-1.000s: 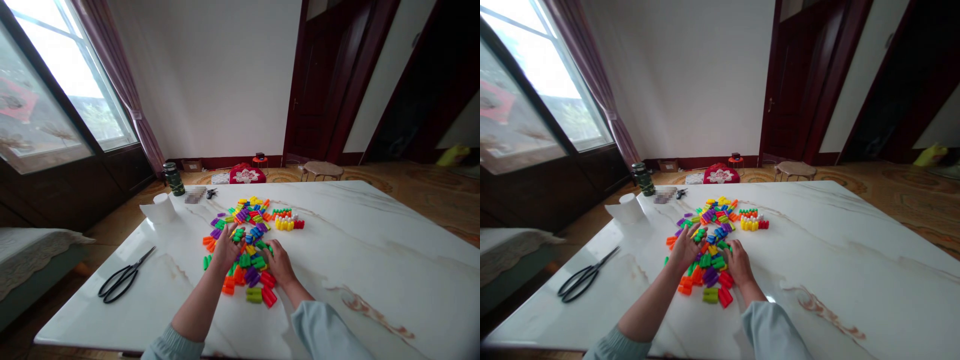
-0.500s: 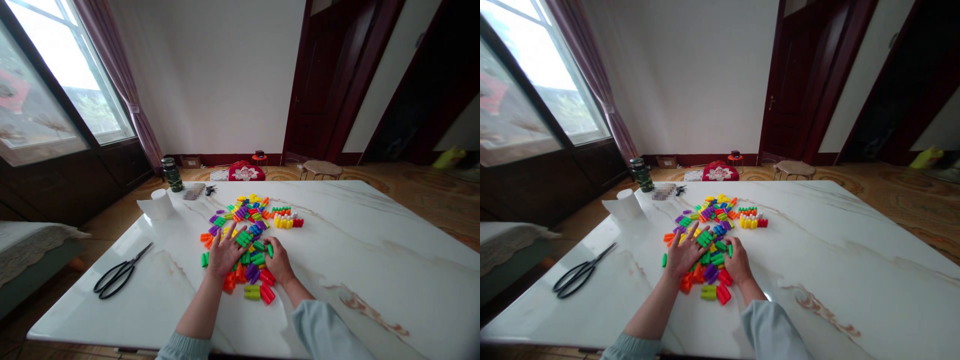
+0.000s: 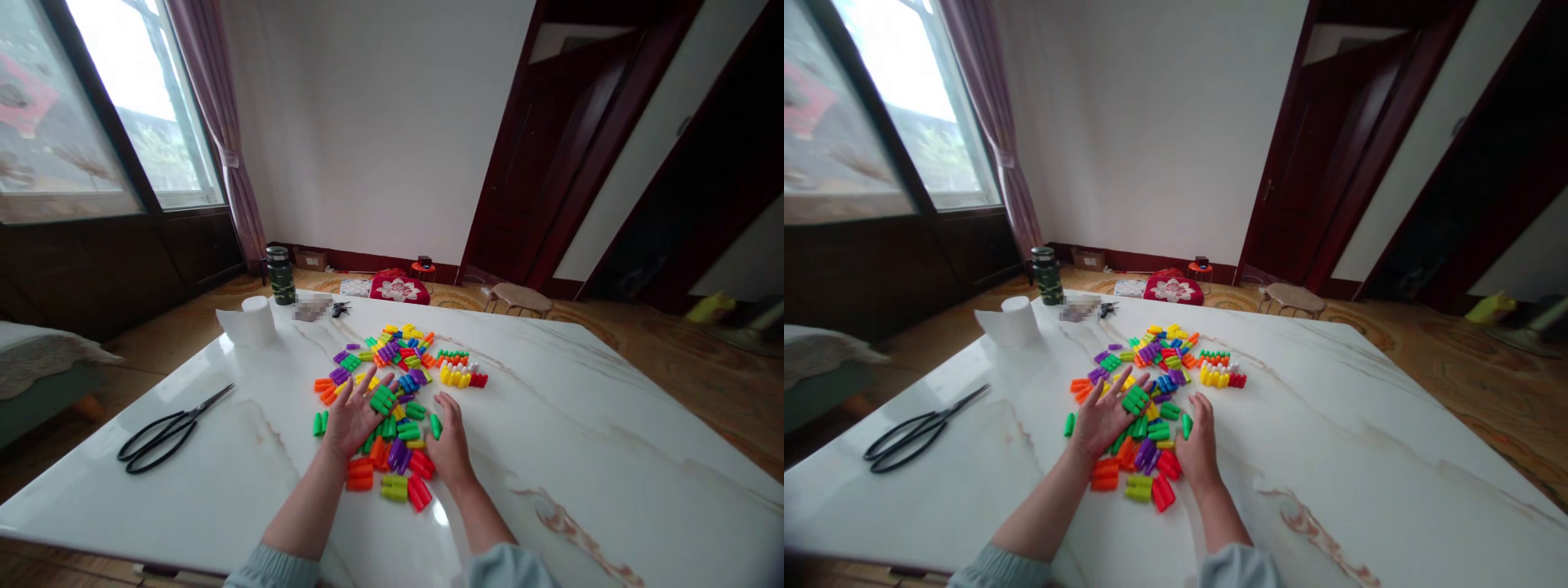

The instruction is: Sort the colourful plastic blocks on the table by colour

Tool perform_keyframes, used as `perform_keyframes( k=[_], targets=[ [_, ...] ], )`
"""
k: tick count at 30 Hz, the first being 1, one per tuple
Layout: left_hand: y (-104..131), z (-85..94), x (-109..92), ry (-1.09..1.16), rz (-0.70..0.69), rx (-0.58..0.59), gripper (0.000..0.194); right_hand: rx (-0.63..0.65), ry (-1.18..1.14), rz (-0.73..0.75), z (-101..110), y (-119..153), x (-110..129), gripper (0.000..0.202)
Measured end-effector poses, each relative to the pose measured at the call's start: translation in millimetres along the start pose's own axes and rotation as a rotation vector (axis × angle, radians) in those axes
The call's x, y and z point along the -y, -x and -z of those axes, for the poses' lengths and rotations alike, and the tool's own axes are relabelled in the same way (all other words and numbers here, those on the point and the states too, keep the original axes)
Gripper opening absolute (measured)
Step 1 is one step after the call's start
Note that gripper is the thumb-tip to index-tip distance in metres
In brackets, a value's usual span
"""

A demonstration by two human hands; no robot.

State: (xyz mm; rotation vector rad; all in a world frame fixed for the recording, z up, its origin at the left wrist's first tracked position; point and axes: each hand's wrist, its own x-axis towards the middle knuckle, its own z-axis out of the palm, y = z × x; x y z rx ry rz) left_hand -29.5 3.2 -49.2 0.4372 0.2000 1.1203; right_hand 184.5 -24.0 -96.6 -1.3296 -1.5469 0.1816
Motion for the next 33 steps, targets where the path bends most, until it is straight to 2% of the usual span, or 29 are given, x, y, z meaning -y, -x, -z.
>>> perform_keyframes(
  k=[5,7,9,15,17,21,23,27,30,33],
  targets=[
    [-1.0,0.3,1.4,0.013,-0.002,0.008,0.066,-0.056,0.140,-0.041,9.0,10.6,-8.2,0.036],
    [-1.2,1.3,1.4,0.023,-0.002,0.013,0.066,-0.062,0.139,-0.072,13.1,12.4,-10.4,0.019],
    [-1.3,2.6,1.2,0.034,-0.004,0.022,0.066,-0.059,0.094,-0.097,16.6,12.8,-10.0,0.014],
    [-1.5,4.6,1.1,0.037,-0.001,0.038,0.063,-0.147,-0.015,-0.256,26.2,3.0,0.7,0.034],
    [-1.7,4.1,1.4,0.044,0.004,0.037,0.065,-0.180,0.006,-0.244,32.5,-10.1,-1.4,0.033],
    [-2.6,5.6,1.8,0.050,0.015,0.045,0.064,-0.133,0.103,-0.127,46.8,-45.2,-24.5,0.025],
    [-3.2,8.6,2.0,0.050,0.010,0.067,0.062,-0.101,0.147,-0.148,49.2,-57.3,-40.2,0.023],
    [-4.3,14.9,2.4,0.067,0.012,0.130,0.058,-0.074,0.187,-0.193,40.4,-61.7,-61.8,0.027],
    [-4.5,15.4,2.1,0.071,0.016,0.146,0.058,-0.091,0.187,-0.217,30.4,-59.5,-67.0,0.034],
    [-4.2,12.6,1.5,0.074,0.019,0.141,0.059,-0.081,0.218,-0.236,24.6,-61.8,-66.6,0.033]
  ],
)
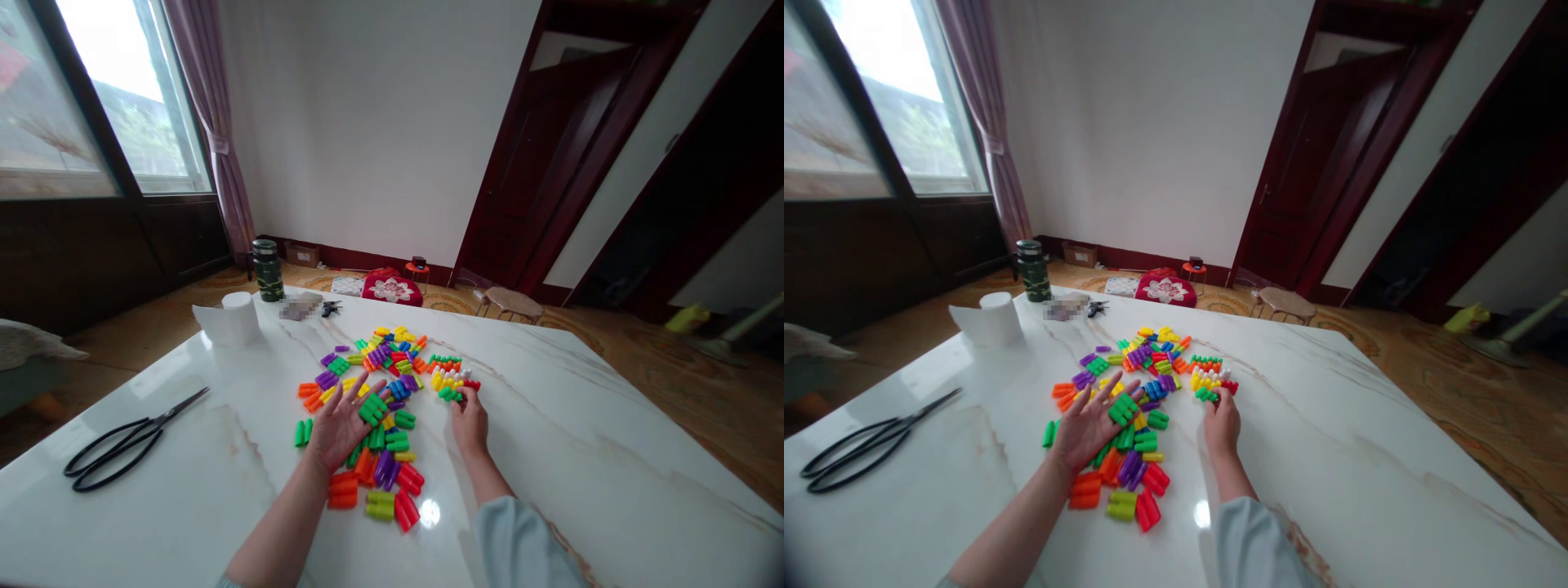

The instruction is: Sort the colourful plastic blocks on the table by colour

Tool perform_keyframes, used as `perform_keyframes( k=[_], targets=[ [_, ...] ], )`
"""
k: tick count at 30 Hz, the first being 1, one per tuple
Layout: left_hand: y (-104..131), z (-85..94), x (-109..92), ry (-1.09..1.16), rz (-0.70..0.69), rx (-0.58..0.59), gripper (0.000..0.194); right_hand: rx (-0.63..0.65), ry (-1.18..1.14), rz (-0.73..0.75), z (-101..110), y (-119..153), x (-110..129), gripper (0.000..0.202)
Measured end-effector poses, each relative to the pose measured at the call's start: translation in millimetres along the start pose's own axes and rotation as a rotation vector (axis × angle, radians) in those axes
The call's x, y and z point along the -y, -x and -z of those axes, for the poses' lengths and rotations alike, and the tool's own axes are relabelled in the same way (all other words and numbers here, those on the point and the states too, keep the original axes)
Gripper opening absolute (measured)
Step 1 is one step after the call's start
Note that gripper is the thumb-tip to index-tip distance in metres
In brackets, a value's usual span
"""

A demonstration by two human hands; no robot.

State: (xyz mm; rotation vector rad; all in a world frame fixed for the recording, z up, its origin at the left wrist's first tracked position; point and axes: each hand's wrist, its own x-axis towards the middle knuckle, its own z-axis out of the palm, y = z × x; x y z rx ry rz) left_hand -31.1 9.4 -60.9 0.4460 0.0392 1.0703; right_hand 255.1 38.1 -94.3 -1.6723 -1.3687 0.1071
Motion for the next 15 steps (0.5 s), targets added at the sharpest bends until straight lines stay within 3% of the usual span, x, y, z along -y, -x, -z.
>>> perform_keyframes(
  k=[8,15],
  targets=[
    [0.1,-0.1,-0.3,-0.002,0.010,0.009,0.059,-0.034,0.083,0.120,-5.2,-0.3,4.5,0.034],
    [0.6,-4.8,0.6,0.008,-0.001,-0.022,0.060,0.026,0.154,0.222,-4.9,2.3,2.0,0.034]
  ],
)
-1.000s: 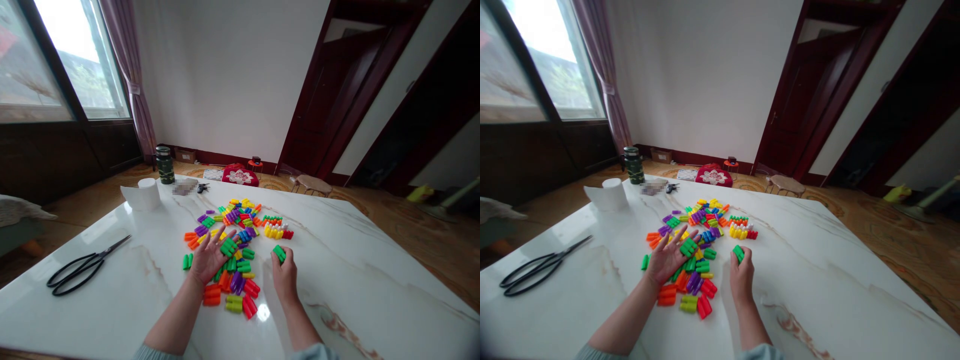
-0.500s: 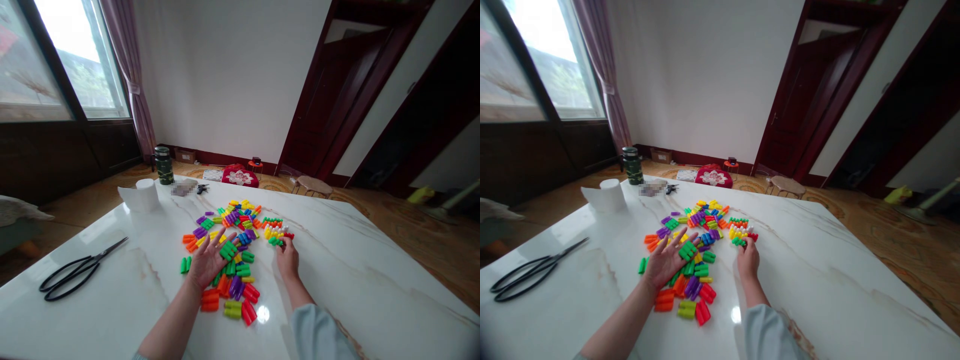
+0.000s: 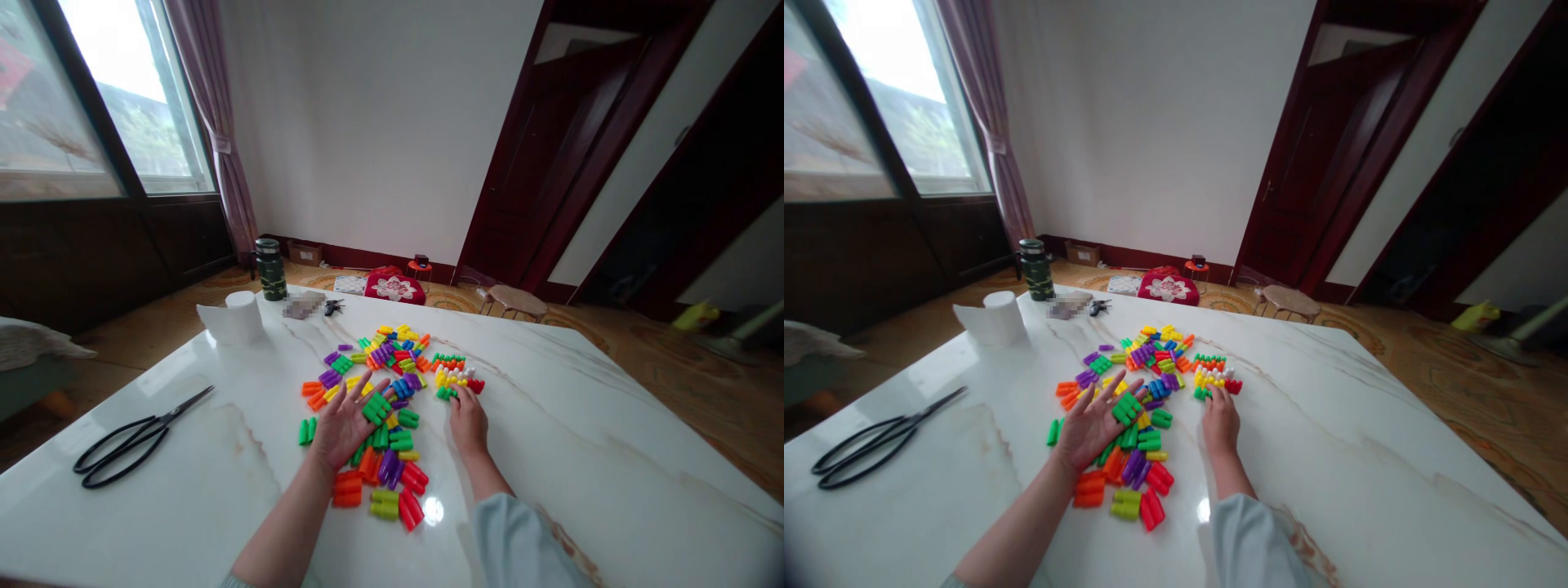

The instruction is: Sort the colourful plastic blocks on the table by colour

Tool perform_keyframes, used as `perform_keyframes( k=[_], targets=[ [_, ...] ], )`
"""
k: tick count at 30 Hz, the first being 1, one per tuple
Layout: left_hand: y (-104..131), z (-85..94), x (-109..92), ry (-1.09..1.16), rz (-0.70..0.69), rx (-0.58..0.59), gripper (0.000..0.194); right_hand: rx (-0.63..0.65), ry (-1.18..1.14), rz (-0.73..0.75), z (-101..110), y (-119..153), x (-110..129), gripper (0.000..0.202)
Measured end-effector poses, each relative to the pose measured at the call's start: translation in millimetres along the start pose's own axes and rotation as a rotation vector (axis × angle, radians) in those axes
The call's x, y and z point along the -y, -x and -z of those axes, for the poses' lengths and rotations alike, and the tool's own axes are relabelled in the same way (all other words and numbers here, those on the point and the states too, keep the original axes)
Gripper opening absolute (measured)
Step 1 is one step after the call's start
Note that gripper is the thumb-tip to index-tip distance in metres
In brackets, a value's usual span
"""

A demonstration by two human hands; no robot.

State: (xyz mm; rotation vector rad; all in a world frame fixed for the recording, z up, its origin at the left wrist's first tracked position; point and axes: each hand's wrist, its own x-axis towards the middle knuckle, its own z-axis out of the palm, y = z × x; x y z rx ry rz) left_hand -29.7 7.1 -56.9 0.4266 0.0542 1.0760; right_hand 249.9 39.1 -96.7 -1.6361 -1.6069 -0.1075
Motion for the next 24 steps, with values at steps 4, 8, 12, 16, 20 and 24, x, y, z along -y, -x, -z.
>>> perform_keyframes(
  k=[4,8,12,16,20,24],
  targets=[
    [0.2,-4.2,-0.1,0.030,0.005,-0.041,0.061,-0.031,-0.005,0.029,-0.7,-0.5,0.7,0.035],
    [0.3,-6.5,-0.4,0.035,0.007,-0.056,0.061,-0.068,-0.039,0.040,-3.8,-1.7,-1.7,0.033],
    [0.8,-7.8,-0.4,0.030,0.005,-0.057,0.061,-0.092,-0.091,0.037,-7.2,-2.5,-6.4,0.031],
    [0.7,-7.1,0.0,0.018,0.006,-0.057,0.062,-0.108,-0.129,0.032,-8.6,-2.7,-7.9,0.030],
    [0.5,-5.5,-0.1,0.011,0.004,-0.054,0.062,-0.134,-0.132,0.017,-3.9,-3.1,-2.8,0.030],
    [0.5,-5.9,-0.7,0.012,0.004,-0.053,0.062,-0.219,-0.118,-0.006,7.9,-2.6,6.2,0.031]
  ],
)
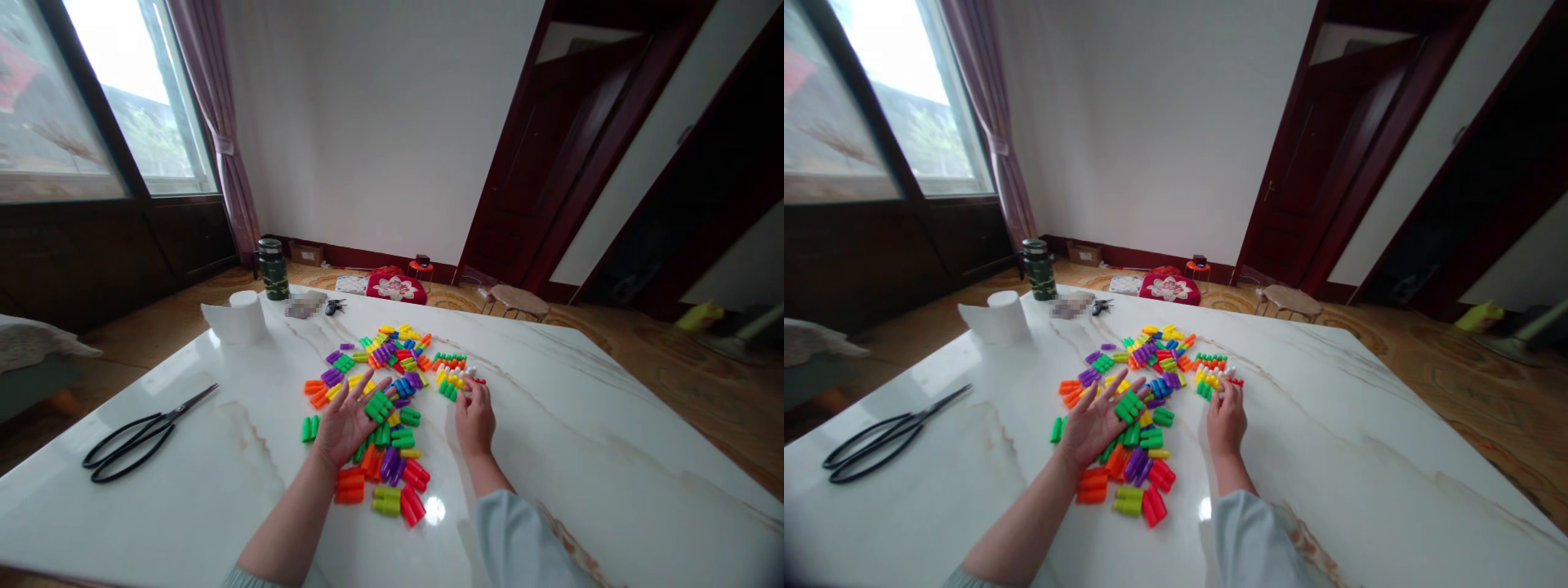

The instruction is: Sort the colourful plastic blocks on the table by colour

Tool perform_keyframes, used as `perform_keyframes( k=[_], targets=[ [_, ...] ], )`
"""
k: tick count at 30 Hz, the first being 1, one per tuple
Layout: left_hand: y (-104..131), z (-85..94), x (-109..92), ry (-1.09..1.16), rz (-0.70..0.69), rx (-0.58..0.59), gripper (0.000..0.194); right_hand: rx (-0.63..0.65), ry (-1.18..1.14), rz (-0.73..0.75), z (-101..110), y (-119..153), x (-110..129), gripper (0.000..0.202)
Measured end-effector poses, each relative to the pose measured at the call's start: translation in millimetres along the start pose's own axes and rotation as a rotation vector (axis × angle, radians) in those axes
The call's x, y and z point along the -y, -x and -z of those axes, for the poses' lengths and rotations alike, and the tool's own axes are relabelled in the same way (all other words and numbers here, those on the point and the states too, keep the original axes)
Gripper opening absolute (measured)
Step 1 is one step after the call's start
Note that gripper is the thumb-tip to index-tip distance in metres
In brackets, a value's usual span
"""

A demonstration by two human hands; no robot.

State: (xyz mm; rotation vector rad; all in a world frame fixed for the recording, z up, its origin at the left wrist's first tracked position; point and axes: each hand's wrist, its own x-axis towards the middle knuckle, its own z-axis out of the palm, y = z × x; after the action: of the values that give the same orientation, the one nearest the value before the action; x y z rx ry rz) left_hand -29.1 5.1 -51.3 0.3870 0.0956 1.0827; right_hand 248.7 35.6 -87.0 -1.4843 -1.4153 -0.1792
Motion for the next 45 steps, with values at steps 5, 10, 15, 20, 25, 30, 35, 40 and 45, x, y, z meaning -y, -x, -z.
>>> perform_keyframes(
  k=[5,10,15,20,25,30,35,40,45],
  targets=[
    [-0.8,-0.2,0.1,-0.006,0.003,0.023,0.062,0.074,-0.093,-0.028,9.5,7.1,38.0,0.028],
    [-0.6,0.6,0.3,-0.042,-0.007,0.038,0.063,0.305,-0.250,0.136,9.6,20.4,119.9,0.029],
    [1.6,-3.1,0.6,-0.081,-0.007,-0.004,0.061,0.493,-0.173,0.291,-0.6,31.2,163.1,0.042],
    [1.6,-4.2,2.6,-0.040,0.012,0.016,0.063,0.436,-0.275,0.248,-4.1,31.0,147.4,0.025],
    [0.3,-2.3,2.7,-0.039,0.037,0.067,0.064,0.167,-0.276,0.080,15.6,15.7,98.0,0.019],
    [0.0,-1.2,2.1,-0.030,0.039,0.060,0.065,0.085,-0.122,0.000,33.8,13.7,27.2,0.025],
    [0.1,-1.4,2.5,-0.029,0.039,0.050,0.063,0.122,0.043,-0.087,38.8,14.7,-22.6,0.031],
    [-0.7,0.5,2.6,-0.048,0.035,0.048,0.066,0.129,0.113,-0.135,34.3,-1.7,-32.2,0.029],
    [-1.3,3.3,2.2,-0.076,0.026,0.073,0.065,0.081,0.060,-0.154,27.6,-3.3,-19.1,0.030]
  ],
)
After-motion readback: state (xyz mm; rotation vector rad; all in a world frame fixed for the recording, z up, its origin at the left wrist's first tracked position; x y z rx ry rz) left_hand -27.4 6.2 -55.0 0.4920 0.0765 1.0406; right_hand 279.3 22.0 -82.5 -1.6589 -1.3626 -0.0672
